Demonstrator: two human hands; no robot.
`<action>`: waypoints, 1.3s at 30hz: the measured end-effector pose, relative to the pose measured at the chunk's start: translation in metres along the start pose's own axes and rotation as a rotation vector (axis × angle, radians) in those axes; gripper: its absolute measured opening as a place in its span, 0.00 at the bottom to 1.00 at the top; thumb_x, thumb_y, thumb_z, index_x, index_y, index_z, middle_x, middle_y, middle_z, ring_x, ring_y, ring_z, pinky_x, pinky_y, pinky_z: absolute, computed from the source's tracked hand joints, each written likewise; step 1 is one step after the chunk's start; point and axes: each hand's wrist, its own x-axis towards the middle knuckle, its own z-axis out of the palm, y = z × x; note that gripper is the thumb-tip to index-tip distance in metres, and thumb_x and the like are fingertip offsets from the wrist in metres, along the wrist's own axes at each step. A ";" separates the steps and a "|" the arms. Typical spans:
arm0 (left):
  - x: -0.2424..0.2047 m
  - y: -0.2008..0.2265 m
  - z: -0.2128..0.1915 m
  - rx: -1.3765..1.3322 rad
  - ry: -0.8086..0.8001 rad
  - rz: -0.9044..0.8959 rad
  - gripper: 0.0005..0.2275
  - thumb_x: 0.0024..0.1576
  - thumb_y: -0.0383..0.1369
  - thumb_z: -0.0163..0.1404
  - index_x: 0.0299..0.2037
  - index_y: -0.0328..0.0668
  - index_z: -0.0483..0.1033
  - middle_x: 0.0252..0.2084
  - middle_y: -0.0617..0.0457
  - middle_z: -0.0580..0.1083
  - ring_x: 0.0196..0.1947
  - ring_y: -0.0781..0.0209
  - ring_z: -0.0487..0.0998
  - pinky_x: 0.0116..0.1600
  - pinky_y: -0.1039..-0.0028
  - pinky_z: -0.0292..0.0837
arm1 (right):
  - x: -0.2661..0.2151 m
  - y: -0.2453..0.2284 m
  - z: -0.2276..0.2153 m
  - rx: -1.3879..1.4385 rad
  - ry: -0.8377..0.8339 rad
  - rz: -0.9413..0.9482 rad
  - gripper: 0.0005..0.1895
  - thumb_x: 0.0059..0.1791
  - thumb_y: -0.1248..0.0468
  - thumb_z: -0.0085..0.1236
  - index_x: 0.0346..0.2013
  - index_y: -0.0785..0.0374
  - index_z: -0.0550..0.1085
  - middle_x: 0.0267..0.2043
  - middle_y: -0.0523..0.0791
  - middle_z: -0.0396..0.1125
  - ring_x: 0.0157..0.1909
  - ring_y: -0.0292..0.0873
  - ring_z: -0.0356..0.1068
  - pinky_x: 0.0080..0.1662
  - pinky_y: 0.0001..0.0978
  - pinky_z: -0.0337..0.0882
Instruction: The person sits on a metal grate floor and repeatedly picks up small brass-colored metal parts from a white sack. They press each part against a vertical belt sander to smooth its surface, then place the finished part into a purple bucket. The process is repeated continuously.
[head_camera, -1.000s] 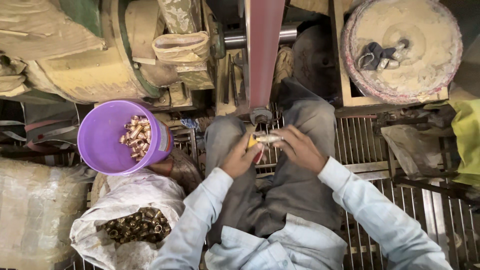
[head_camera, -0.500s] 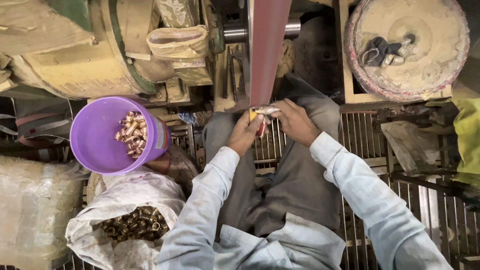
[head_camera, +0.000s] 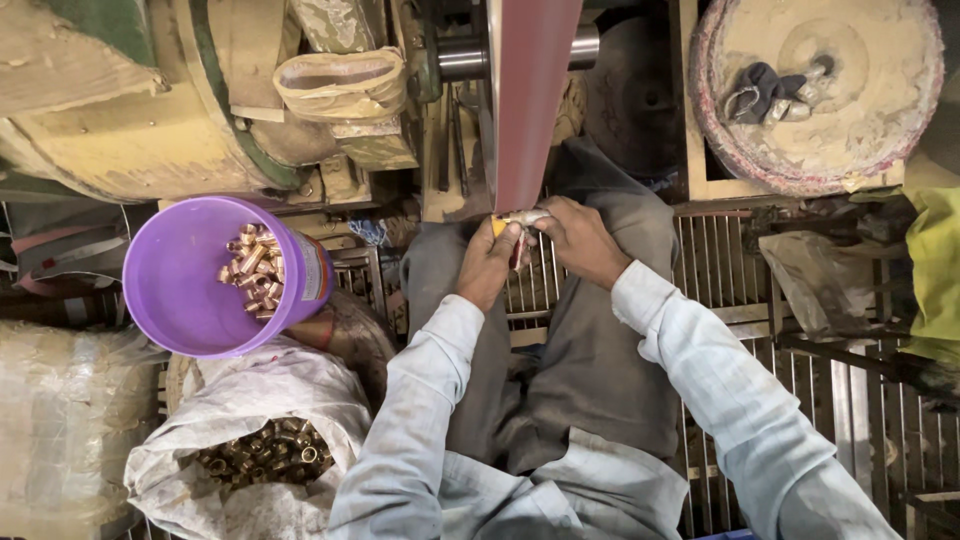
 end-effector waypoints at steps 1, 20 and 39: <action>0.001 -0.001 0.000 -0.009 -0.001 -0.004 0.11 0.68 0.33 0.42 0.55 0.38 0.72 0.37 0.54 0.75 0.30 0.69 0.73 0.35 0.78 0.71 | 0.001 0.001 0.000 0.030 -0.008 0.024 0.08 0.56 0.65 0.51 0.44 0.69 0.73 0.40 0.56 0.71 0.43 0.60 0.73 0.45 0.47 0.72; -0.006 0.007 0.002 -0.048 -0.055 0.035 0.11 0.69 0.32 0.41 0.56 0.38 0.72 0.38 0.54 0.76 0.32 0.69 0.73 0.37 0.78 0.71 | -0.004 -0.019 -0.003 -0.025 0.071 -0.056 0.07 0.54 0.71 0.52 0.47 0.66 0.73 0.41 0.54 0.68 0.43 0.59 0.70 0.45 0.46 0.71; -0.002 0.003 0.005 -0.037 -0.003 0.005 0.09 0.69 0.31 0.42 0.54 0.39 0.71 0.37 0.55 0.75 0.30 0.69 0.72 0.34 0.78 0.69 | 0.005 0.011 0.001 0.095 -0.070 0.252 0.13 0.57 0.60 0.52 0.37 0.69 0.73 0.26 0.54 0.67 0.26 0.48 0.67 0.33 0.40 0.69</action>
